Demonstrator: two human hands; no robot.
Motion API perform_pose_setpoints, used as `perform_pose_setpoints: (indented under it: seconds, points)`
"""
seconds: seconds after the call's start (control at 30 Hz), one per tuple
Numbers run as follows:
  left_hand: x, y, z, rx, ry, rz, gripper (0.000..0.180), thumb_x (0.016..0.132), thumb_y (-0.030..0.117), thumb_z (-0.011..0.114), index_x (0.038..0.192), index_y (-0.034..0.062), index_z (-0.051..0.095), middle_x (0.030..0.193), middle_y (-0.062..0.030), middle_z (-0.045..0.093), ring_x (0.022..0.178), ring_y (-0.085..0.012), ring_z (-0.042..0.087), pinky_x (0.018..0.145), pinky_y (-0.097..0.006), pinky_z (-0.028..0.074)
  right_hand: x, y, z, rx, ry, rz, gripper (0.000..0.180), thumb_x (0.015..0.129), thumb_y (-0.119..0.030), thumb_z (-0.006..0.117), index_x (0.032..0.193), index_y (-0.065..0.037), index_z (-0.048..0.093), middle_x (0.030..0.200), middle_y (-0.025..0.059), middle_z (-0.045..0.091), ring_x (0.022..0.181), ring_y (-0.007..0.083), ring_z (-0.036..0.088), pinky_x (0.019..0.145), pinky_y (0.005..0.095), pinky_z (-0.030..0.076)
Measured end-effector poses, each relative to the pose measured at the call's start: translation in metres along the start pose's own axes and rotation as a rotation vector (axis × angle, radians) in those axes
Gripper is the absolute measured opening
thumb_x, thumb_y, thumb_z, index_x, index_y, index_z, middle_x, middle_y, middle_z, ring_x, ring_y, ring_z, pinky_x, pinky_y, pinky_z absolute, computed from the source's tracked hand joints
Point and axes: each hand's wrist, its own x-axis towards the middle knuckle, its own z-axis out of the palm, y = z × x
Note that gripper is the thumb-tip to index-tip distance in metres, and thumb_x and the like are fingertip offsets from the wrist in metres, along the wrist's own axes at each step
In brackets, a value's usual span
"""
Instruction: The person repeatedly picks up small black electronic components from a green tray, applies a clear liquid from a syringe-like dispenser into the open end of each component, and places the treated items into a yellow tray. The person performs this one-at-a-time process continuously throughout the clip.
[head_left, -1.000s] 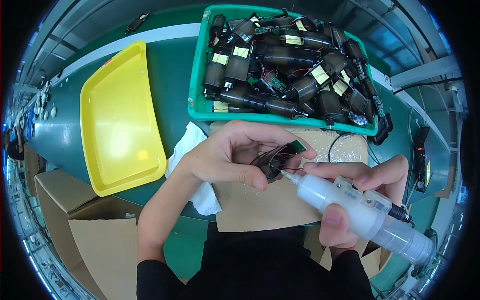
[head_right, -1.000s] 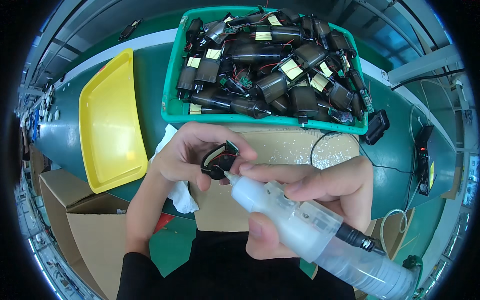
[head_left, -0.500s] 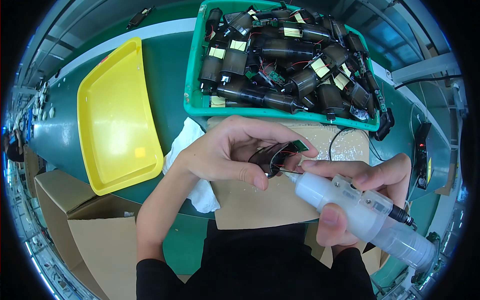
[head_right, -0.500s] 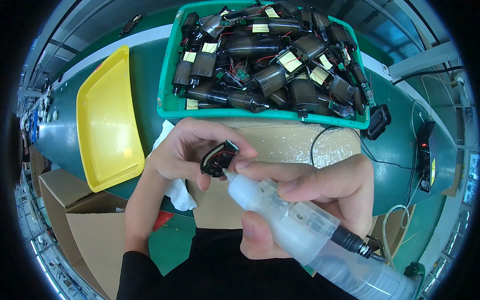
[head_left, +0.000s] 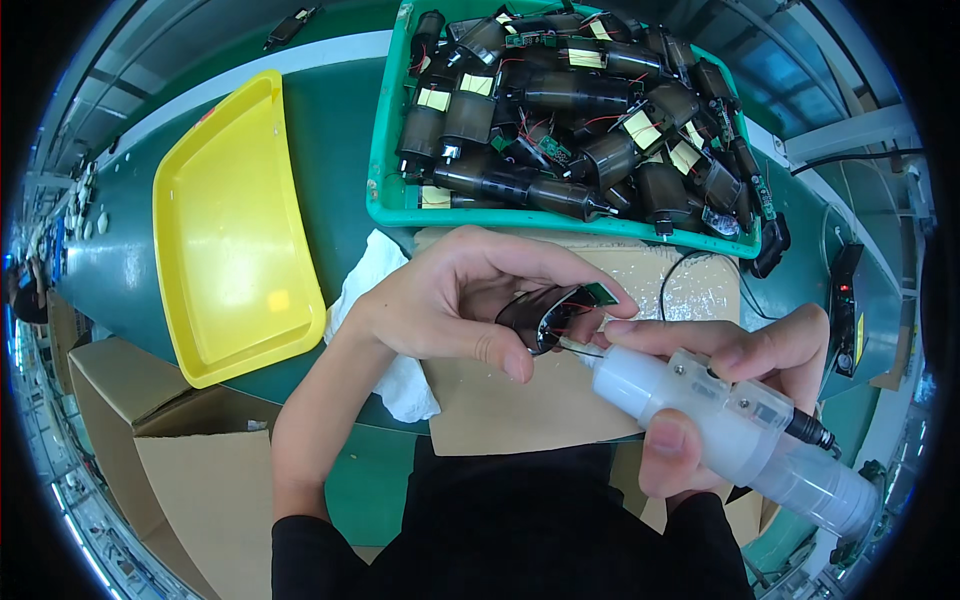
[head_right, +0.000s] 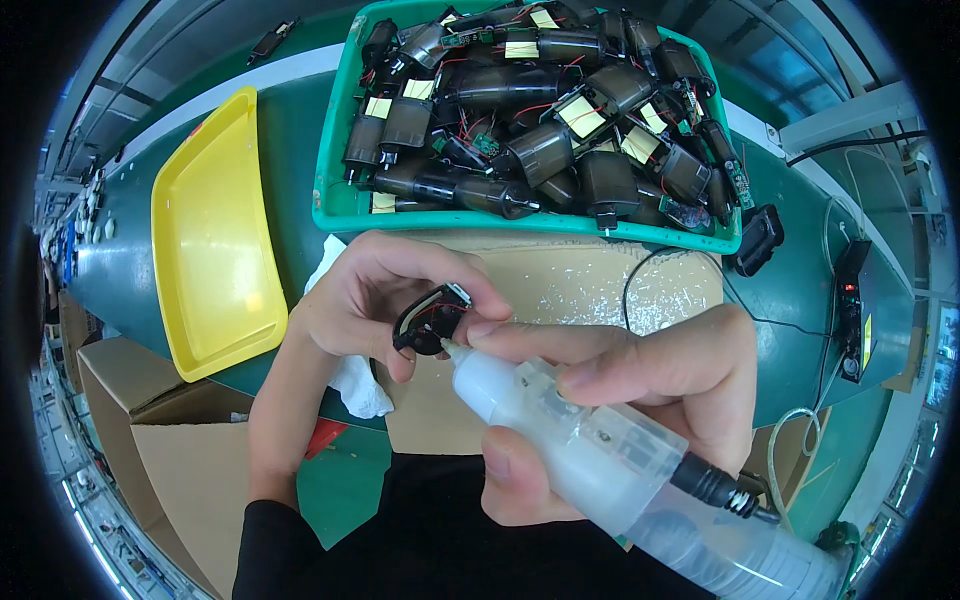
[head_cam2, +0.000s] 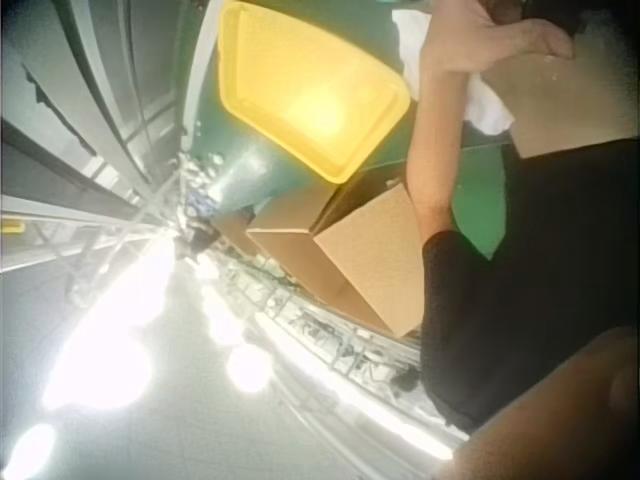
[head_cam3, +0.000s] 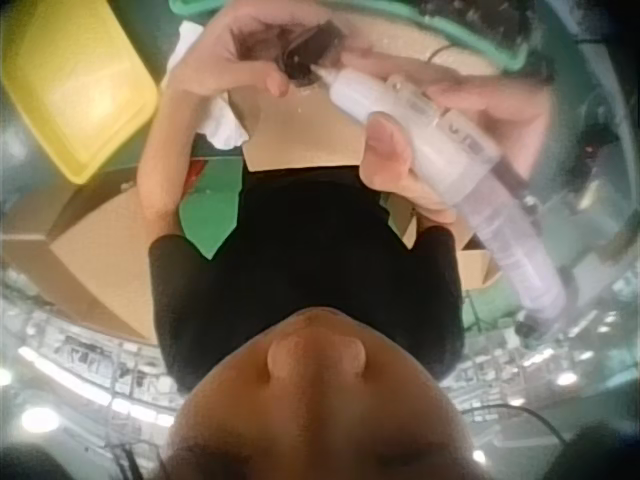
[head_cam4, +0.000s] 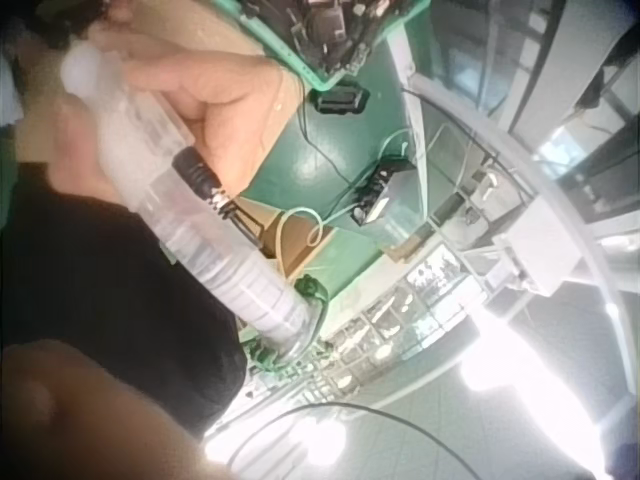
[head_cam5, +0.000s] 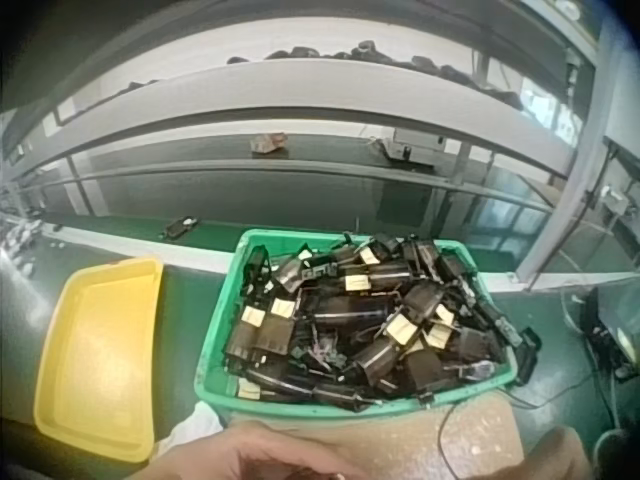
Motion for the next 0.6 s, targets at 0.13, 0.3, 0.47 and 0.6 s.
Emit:
perform_pose_setpoints:
  seconds: [0.13, 0.3, 0.47, 0.6]
  points:
    - [0.0008, -0.0007, -0.0014, -0.001, 0.002, 0.001, 0.072, 0.057, 0.014, 0.088, 0.115, -0.0129, 0.055, 0.113, -0.0204, 0.06, 0.099, -0.0214, 0.061, 0.088, -0.031, 0.048, -0.0004, -0.0007, 0.0013, 0.01, 0.012, 0.026, 0.052, 0.079, -0.018, 0.07, 0.094, -0.004, 0.022, 0.092, 0.0264, 0.064, 0.082, 0.0285, 0.068, 0.074, 0.0313, 0.056]
    - [0.0012, 0.0003, -0.0014, 0.015, -0.007, 0.009, 0.07, 0.057, 0.014, 0.088, 0.113, -0.0132, 0.056, 0.111, -0.0202, 0.061, 0.097, -0.0215, 0.061, 0.085, -0.03, 0.049, -0.0002, 0.0009, 0.0003, 0.041, -0.002, 0.011, 0.051, 0.079, -0.017, 0.069, 0.094, -0.004, 0.022, 0.093, 0.0263, 0.064, 0.083, 0.0288, 0.068, 0.074, 0.0311, 0.056]
    - [0.0006, 0.0018, -0.0007, 0.025, -0.006, 0.0, 0.07, 0.056, 0.013, 0.088, 0.113, -0.014, 0.056, 0.108, -0.0202, 0.061, 0.095, -0.0212, 0.062, 0.083, -0.03, 0.049, 0.0011, -0.0025, -0.0037, 0.001, -0.056, 0.02, 0.05, 0.079, -0.018, 0.069, 0.093, -0.003, 0.023, 0.091, 0.0264, 0.064, 0.08, 0.0291, 0.068, 0.073, 0.0307, 0.057]
    - [0.0001, 0.0021, 0.0006, 0.021, 0.004, -0.009, 0.07, 0.055, 0.011, 0.088, 0.112, -0.0148, 0.057, 0.106, -0.0201, 0.062, 0.093, -0.0211, 0.062, 0.082, -0.03, 0.05, 0.0007, 0.0004, -0.0032, 0.005, -0.052, -0.028, 0.05, 0.079, -0.018, 0.068, 0.093, -0.002, 0.023, 0.09, 0.0271, 0.064, 0.079, 0.0294, 0.068, 0.072, 0.0302, 0.057]
